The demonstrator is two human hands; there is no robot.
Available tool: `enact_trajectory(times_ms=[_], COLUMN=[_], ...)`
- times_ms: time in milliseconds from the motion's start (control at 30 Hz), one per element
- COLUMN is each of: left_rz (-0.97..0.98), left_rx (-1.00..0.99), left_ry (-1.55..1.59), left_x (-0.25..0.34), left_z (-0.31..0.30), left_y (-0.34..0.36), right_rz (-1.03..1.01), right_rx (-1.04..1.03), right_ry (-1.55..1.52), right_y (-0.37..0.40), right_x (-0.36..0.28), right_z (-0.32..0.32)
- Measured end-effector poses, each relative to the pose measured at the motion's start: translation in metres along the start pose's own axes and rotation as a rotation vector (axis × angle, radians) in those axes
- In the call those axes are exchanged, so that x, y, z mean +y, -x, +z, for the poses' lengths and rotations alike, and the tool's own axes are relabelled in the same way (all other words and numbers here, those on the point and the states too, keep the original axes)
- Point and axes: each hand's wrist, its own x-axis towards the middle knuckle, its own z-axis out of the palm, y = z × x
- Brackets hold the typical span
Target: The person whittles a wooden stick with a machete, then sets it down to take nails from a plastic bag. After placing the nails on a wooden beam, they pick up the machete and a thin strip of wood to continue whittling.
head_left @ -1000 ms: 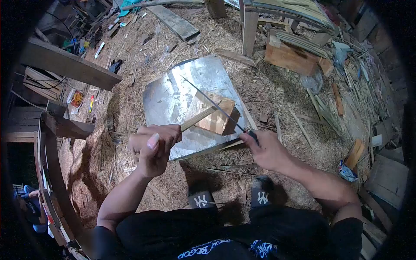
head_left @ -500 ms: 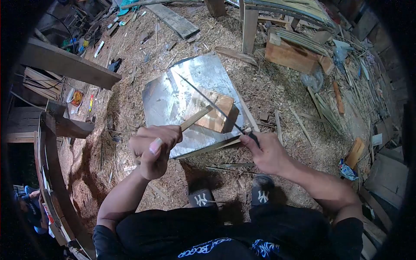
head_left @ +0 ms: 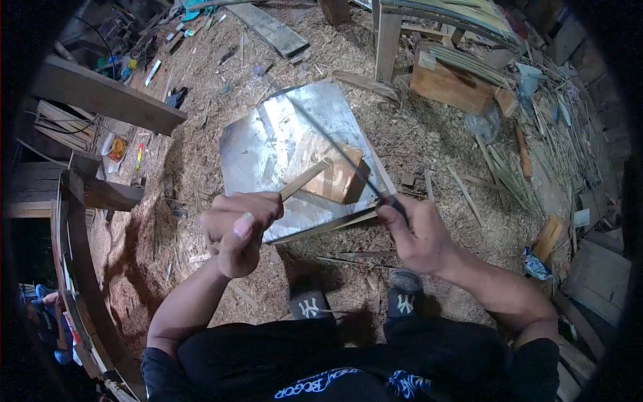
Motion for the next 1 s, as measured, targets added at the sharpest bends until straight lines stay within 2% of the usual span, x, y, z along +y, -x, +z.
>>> enact_trajectory(times_ms=[67, 100, 167, 200, 300, 367, 467, 500, 567, 600, 633, 700, 767, 833, 900, 967, 1000], left_rz=[-0.006, -0.002, 0.06, 0.052, 0.052, 0.052, 0.054, 0.058, 0.063, 0.041, 0.021, 0.005, -0.03, -0.015, -0.037, -0.051, -0.02], left_rx=[0.021, 0.032, -0.035, -0.026, -0.021, -0.016, -0.027, -0.022, -0.022, -0.008, 0.009, 0.014, 0.022, 0.032, 0.024, -0.001, -0.014], left_ry=[0.009, 0.014, 0.016, 0.025, 0.029, 0.03, -0.012, -0.007, -0.005, 0.0, 0.005, 0.011, 0.016, -0.028, -0.011, 0.001, -0.023], left_x=[0.0, 0.0, -0.002, -0.002, -0.004, -0.004, -0.004, -0.004, -0.004, -0.004, -0.004, -0.001, 0.001, -0.001, -0.001, 0.0, 0.001], left_z=[0.0, -0.002, -0.008, -0.008, -0.007, -0.007, -0.006, -0.007, -0.008, -0.009, -0.008, -0.004, -0.002, 0.0, -0.002, -0.004, -0.005], left_y=[0.002, 0.0, -0.001, -0.001, -0.002, -0.001, -0.001, -0.002, -0.002, -0.001, -0.001, -0.002, -0.002, -0.002, -0.003, -0.005, -0.007], right_rz=[-0.217, -0.216, -0.186, 0.047, 0.096, 0.125, -0.165, -0.163, -0.315, -0.043, -0.048, 0.182, 0.227, -0.064, -0.096, -0.268, -0.076], right_rx=[0.077, 0.075, 0.094, -0.062, 0.001, -0.029, 0.074, 0.071, 0.13, 0.049, 0.05, -0.082, -0.061, 0.038, 0.001, 0.042, -0.009], right_ry=[-0.139, -0.14, -0.016, 0.111, 0.114, 0.096, -0.102, -0.104, 0.037, 0.064, 0.067, 0.12, 0.16, 0.011, -0.007, 0.008, 0.006], right_y=[0.003, 0.005, 0.007, -0.002, 0.002, 0.001, 0.005, 0.007, 0.012, 0.006, 0.003, -0.005, -0.006, -0.005, -0.002, 0.0, 0.0], right_x=[-0.001, 0.009, 0.035, 0.039, 0.036, 0.025, -0.002, 0.006, 0.034, 0.036, 0.036, 0.032, 0.015, -0.003, -0.005, 0.018, 0.026], right_z=[0.001, 0.006, 0.022, 0.025, 0.019, 0.011, -0.002, 0.0, 0.014, 0.024, 0.021, 0.011, 0.005, -0.005, -0.006, 0.007, 0.015])
